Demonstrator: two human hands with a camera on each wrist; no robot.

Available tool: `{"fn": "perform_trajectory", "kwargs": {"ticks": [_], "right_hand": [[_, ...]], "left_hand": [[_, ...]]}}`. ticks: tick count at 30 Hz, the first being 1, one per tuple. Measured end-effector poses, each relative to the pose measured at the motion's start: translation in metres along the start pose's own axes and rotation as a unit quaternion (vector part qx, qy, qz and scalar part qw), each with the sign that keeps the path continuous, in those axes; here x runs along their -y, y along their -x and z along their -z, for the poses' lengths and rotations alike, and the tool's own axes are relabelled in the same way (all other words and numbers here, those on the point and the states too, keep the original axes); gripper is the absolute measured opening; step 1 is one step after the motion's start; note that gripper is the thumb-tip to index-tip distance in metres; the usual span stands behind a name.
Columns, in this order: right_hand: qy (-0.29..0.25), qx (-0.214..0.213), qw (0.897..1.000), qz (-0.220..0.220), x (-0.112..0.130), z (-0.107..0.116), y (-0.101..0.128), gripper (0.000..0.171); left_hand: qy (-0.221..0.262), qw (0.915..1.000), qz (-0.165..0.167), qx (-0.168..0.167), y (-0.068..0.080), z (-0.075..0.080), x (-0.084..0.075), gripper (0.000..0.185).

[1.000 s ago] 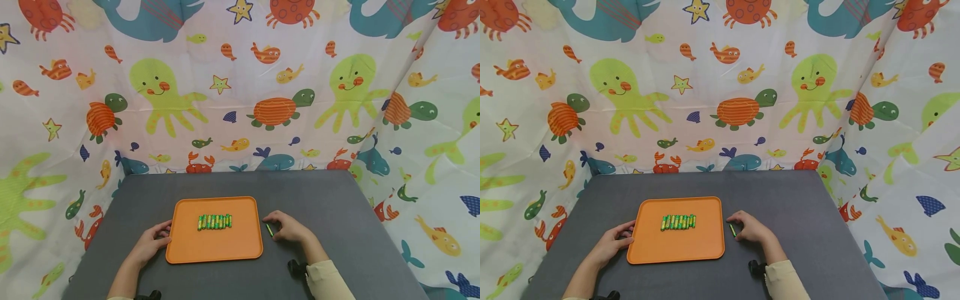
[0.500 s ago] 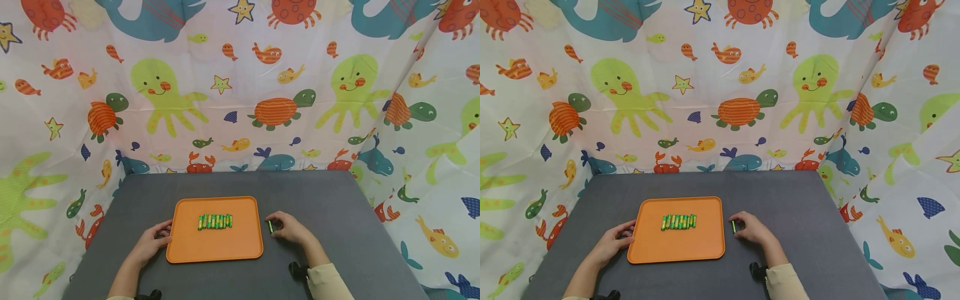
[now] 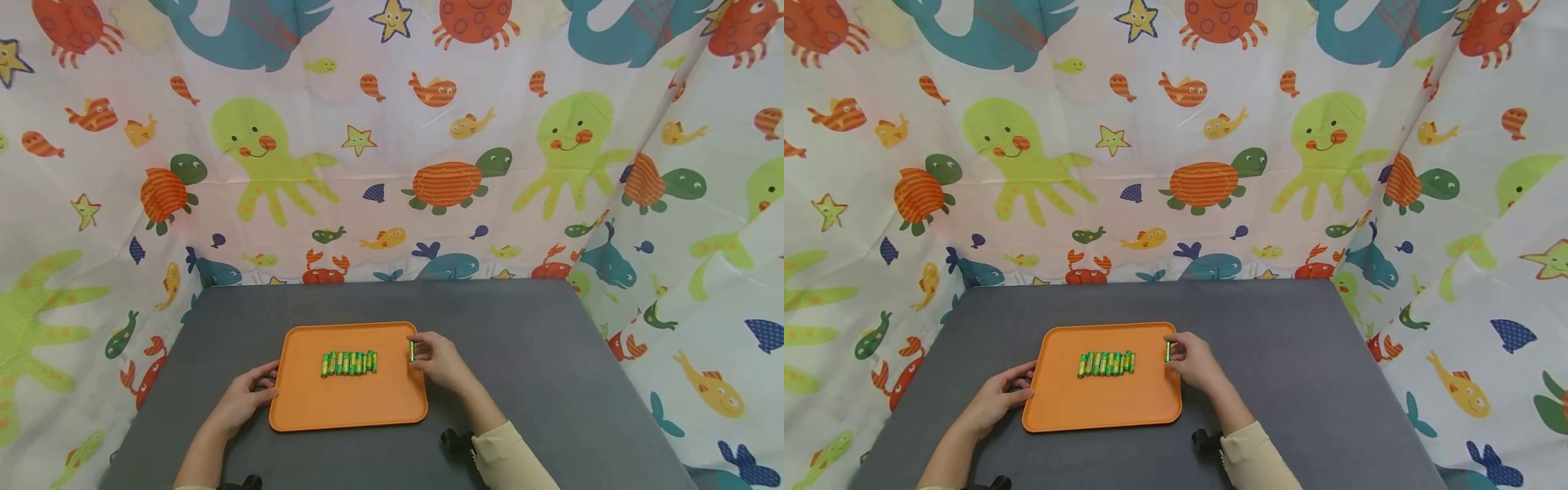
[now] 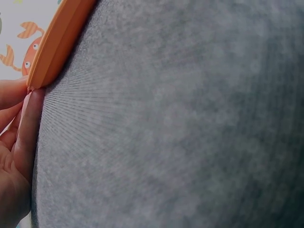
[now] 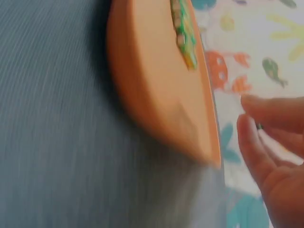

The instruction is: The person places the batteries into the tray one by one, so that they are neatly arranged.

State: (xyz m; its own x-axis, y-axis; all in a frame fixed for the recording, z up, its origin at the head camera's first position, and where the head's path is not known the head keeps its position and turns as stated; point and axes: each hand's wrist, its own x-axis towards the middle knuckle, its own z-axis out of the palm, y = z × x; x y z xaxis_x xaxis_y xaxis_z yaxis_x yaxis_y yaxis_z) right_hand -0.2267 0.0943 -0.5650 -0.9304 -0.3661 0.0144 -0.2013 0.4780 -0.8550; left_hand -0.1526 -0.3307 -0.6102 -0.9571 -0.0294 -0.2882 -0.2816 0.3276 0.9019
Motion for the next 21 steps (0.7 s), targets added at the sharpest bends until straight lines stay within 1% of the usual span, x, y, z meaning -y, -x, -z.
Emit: {"fn": "perform_trajectory", "kwargs": {"ticks": [2, 6, 12, 17, 21], "right_hand": [[0.008, 0.005, 1.000, -0.006, 0.008, -0.010, -0.005, 0.051], [0.022, 0.023, 0.999, -0.017, 0.017, -0.027, -0.015, 0.052], [0.025, 0.045, 0.998, -0.024, 0.017, -0.047, -0.027, 0.054], [0.014, 0.057, 0.998, -0.022, 0.014, -0.056, -0.031, 0.055], [0.011, 0.053, 0.998, -0.023, 0.013, -0.058, -0.030, 0.056]], "left_hand": [[0.001, 1.0000, 0.000, 0.000, 0.000, 0.000, 0.000, 0.061], [0.002, 1.0000, 0.002, 0.000, 0.000, 0.000, 0.000, 0.060], [0.006, 1.0000, 0.004, -0.003, -0.001, -0.001, 0.002, 0.061], [0.003, 1.0000, 0.001, -0.003, -0.002, -0.001, 0.003, 0.061], [0.002, 1.0000, -0.002, -0.002, -0.001, 0.001, 0.003, 0.061]]}}
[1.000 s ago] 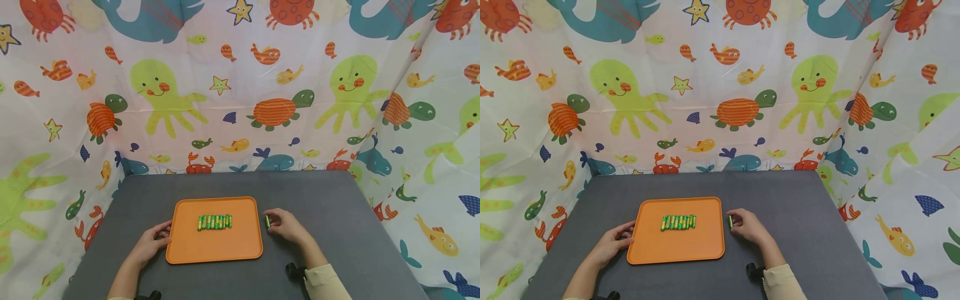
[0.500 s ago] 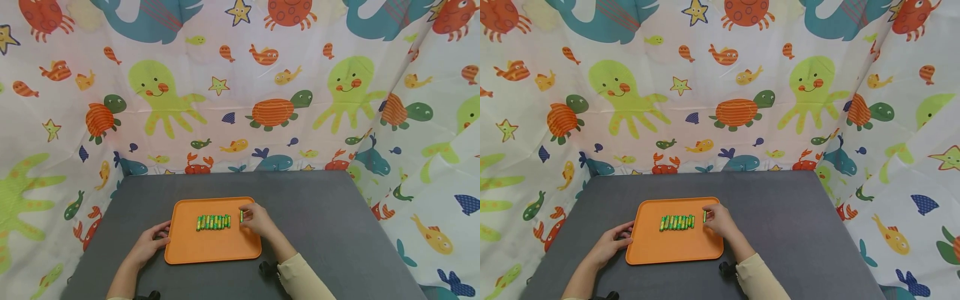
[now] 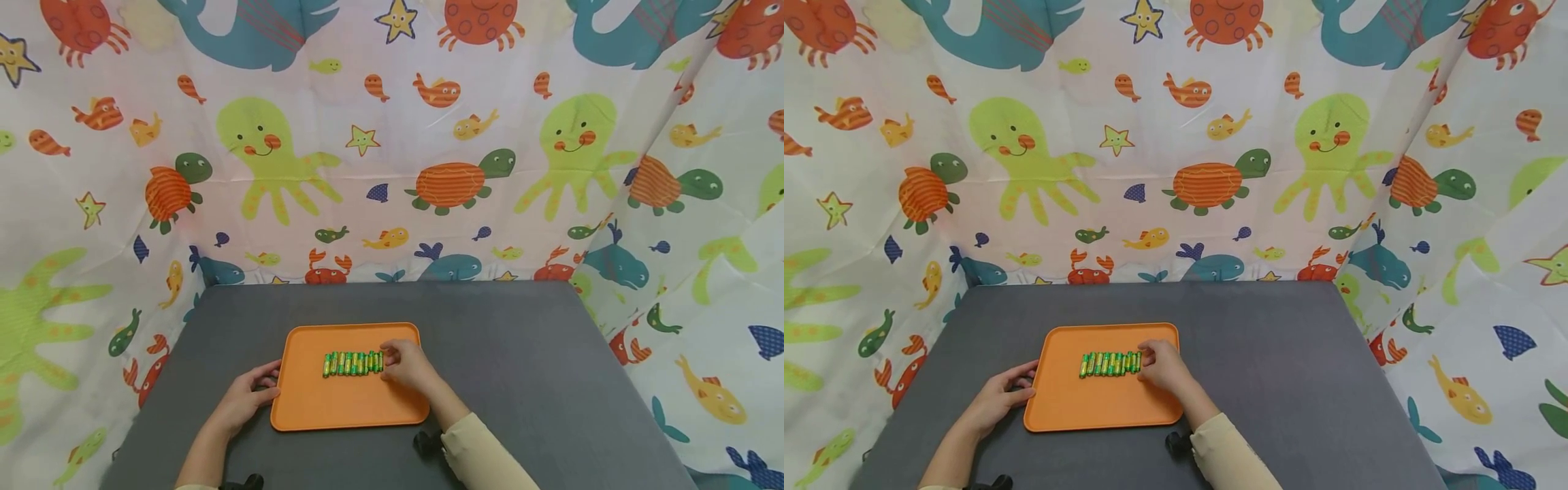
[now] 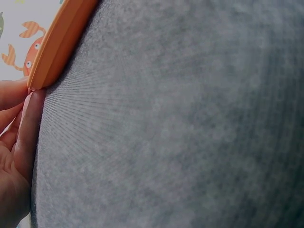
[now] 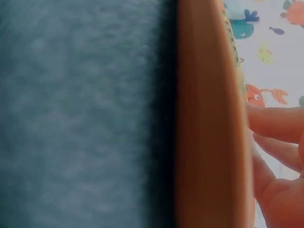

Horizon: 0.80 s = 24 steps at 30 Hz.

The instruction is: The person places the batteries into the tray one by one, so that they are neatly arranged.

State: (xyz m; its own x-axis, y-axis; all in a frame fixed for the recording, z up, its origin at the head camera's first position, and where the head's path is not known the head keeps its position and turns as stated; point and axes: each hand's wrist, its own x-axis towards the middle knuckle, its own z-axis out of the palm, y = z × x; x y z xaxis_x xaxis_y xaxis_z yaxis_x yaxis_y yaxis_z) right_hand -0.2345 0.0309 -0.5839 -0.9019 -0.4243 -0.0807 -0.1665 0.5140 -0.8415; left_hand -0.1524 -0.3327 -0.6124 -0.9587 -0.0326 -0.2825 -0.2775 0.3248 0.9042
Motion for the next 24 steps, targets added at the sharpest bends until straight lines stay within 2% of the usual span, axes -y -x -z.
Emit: {"fn": "perform_trajectory", "kwargs": {"ticks": [8, 15, 17, 21, 23, 24], "right_hand": [[0.005, -0.023, 1.000, -0.003, -0.005, 0.003, 0.010, 0.053], [-0.010, -0.096, 0.993, 0.066, -0.004, 0.023, 0.039, 0.042], [-0.005, -0.122, 0.989, 0.082, -0.007, 0.032, 0.050, 0.038], [0.020, -0.181, 0.977, 0.111, -0.023, 0.063, 0.079, 0.034], [0.042, -0.208, 0.969, 0.128, -0.031, 0.082, 0.095, 0.034], [0.057, -0.220, 0.964, 0.138, -0.034, 0.092, 0.103, 0.034]], "left_hand": [[-0.006, 0.9999, 0.011, -0.005, 0.001, -0.001, 0.000, 0.061], [-0.016, 0.9996, 0.016, -0.015, 0.002, 0.003, -0.003, 0.061], [-0.011, 0.9998, 0.016, -0.012, 0.003, 0.006, -0.002, 0.062], [0.031, 0.9994, 0.011, 0.010, 0.008, 0.012, -0.002, 0.063], [0.029, 0.9995, -0.009, 0.006, 0.013, 0.016, -0.004, 0.061], [0.013, 0.9995, -0.030, 0.000, 0.017, 0.018, -0.005, 0.059]]}}
